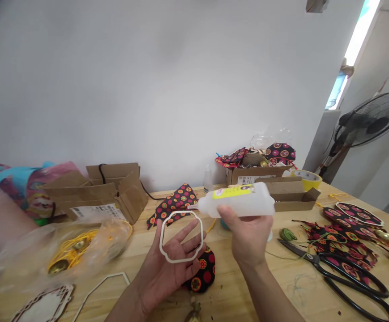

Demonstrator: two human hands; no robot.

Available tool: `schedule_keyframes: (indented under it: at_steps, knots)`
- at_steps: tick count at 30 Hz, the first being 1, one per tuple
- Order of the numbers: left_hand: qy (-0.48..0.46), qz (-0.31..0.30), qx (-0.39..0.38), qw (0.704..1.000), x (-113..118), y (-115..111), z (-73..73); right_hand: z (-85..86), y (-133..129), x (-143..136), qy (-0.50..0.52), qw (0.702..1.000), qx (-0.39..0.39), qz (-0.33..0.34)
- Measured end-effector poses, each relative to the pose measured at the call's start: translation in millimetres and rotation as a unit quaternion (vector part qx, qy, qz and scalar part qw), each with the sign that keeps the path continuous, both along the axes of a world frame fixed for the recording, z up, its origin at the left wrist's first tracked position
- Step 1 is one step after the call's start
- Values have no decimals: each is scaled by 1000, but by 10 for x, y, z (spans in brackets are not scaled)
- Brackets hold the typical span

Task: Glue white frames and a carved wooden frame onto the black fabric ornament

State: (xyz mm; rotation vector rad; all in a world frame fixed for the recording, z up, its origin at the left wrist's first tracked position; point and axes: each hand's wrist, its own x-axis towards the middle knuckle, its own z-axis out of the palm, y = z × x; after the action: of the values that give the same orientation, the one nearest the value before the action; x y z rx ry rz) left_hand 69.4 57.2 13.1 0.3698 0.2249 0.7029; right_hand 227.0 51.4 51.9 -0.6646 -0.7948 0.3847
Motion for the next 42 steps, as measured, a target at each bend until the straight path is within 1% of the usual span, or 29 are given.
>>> schedule_keyframes:
  at_steps: [2, 4, 7, 9, 13, 18, 24, 29, 34, 40, 42]
  knots:
    - [0, 5, 5, 1000, -10, 0, 5, 7, -41, 103, -10, 999, 10, -31]
    - [2, 6, 9, 1000, -13, 1, 4, -9, -103, 162, -38, 998, -8, -44]
    - [2, 0, 13, 1000, -6, 3, -6, -63, -189, 149, -77, 996, -44, -28]
    - [4, 0, 14, 1000, 2, 2, -13, -101, -217, 104, -79, 995, -52, -19]
    - [13, 3, 9, 1000, 11, -4, -19, -143, -199, 49, -69, 996, -43, -26]
    - [15, -7, 14, 1000, 21, -7, -42, -133, -155, 59, -90, 995, -36, -35]
    - [11, -7, 8, 1000, 22, -8, -59, -127, -178, 71, -125, 992, -26, -16]
    - [9, -16, 14, 1000, 26, 11, -56, -144, -170, 77, -101, 994, -27, -37]
    - [11, -17, 19, 1000, 39, 15, -68, -132, -176, 76, -122, 992, -30, -18]
    - [9, -11, 14, 1000, 43, 10, -61, -123, -191, 114, -102, 993, -31, -48]
    - [10, -14, 16, 1000, 42, 6, -55, -128, -175, 112, -90, 995, -29, -44]
